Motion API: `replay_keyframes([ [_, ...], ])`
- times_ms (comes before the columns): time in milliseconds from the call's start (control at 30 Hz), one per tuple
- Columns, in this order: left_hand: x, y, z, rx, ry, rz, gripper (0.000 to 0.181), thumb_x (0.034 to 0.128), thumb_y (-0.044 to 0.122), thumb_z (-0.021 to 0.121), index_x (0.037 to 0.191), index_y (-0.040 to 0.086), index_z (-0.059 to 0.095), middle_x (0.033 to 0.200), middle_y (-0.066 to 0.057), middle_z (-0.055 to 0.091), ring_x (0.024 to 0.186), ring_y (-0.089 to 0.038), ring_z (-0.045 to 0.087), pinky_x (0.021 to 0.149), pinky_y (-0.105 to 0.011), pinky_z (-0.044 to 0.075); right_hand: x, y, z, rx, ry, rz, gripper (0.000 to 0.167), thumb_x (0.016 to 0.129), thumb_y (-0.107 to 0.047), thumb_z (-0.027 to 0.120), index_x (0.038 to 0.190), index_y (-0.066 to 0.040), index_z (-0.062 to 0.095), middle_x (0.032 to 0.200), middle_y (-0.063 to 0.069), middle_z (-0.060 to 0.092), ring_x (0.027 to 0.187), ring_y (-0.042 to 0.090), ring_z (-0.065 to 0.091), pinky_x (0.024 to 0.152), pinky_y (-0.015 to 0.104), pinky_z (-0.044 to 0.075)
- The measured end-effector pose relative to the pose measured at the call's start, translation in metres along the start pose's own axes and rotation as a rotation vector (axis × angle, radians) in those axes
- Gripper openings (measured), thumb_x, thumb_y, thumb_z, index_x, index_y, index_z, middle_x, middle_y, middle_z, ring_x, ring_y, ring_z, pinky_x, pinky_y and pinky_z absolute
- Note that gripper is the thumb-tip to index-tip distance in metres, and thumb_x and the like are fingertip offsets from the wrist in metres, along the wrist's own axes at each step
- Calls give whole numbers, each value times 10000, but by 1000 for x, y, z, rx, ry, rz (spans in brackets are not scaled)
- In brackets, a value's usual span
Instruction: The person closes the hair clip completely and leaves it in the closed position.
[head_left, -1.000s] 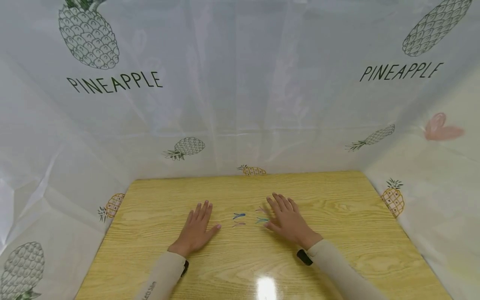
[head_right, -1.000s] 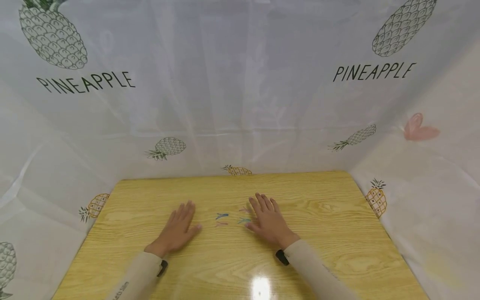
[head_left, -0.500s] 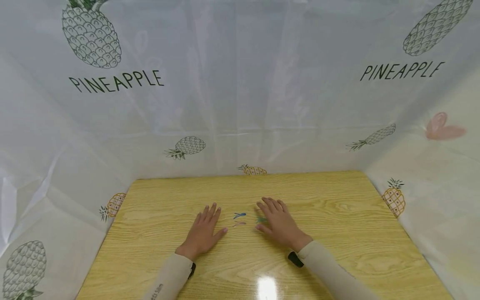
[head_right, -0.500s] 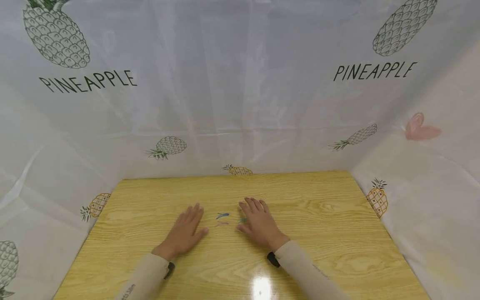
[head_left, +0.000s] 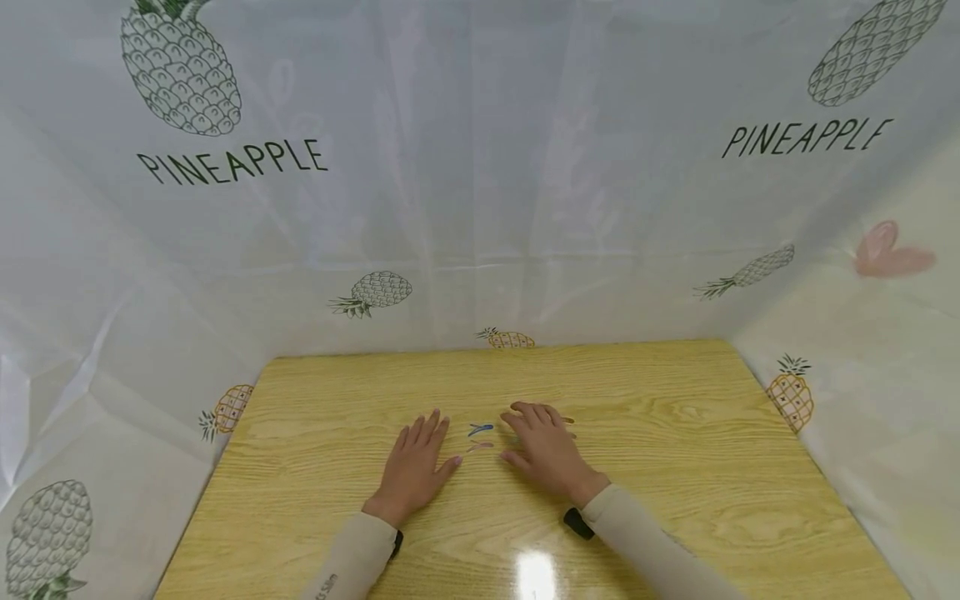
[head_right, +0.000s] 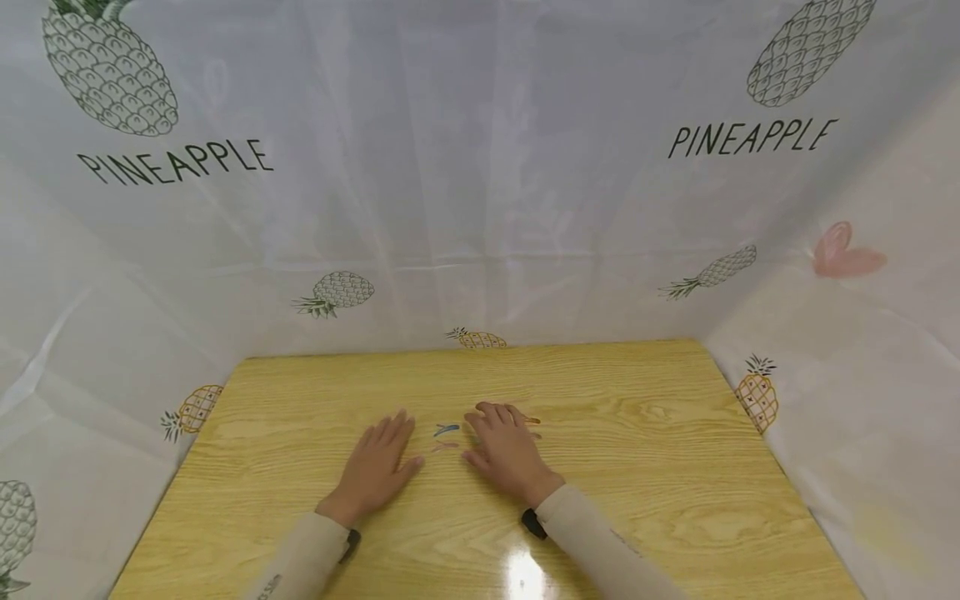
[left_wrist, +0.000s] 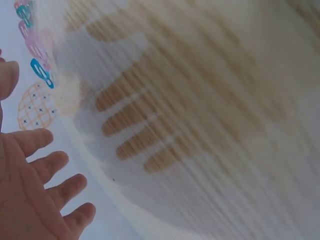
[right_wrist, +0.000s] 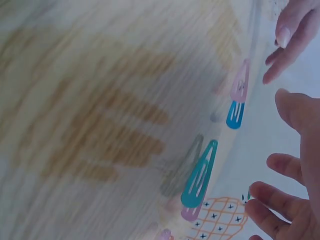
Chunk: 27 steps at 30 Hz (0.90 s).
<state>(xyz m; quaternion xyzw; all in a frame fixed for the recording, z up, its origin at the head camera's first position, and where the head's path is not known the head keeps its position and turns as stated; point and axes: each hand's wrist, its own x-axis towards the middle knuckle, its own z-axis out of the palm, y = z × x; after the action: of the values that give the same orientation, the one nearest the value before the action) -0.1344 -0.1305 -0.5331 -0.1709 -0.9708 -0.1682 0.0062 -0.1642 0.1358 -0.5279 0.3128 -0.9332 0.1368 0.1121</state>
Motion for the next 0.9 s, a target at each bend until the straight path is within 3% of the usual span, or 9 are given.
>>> replay_keyframes([
  [300, -1, 11, 3, 94, 103, 2, 546, 1009, 378, 726, 1395, 2, 637, 1453, -193, 599, 1310, -394, 569, 1109, -582, 443, 2, -10, 7, 26, 3, -1, 477, 960, -337, 806, 1339, -89, 657, 1376, 145, 620, 1302, 351, 571, 1121, 569, 435],
  [900, 6, 29, 16, 104, 214, -30, 313, 921, 297, 849, 1129, 72, 783, 1174, -103, 680, 1051, -312, 639, 915, -522, 542, 10, -23, 12, -33, 40, -29, 335, 950, -319, 822, 1189, -108, 718, 1195, 64, 646, 1130, 273, 610, 1054, 495, 482],
])
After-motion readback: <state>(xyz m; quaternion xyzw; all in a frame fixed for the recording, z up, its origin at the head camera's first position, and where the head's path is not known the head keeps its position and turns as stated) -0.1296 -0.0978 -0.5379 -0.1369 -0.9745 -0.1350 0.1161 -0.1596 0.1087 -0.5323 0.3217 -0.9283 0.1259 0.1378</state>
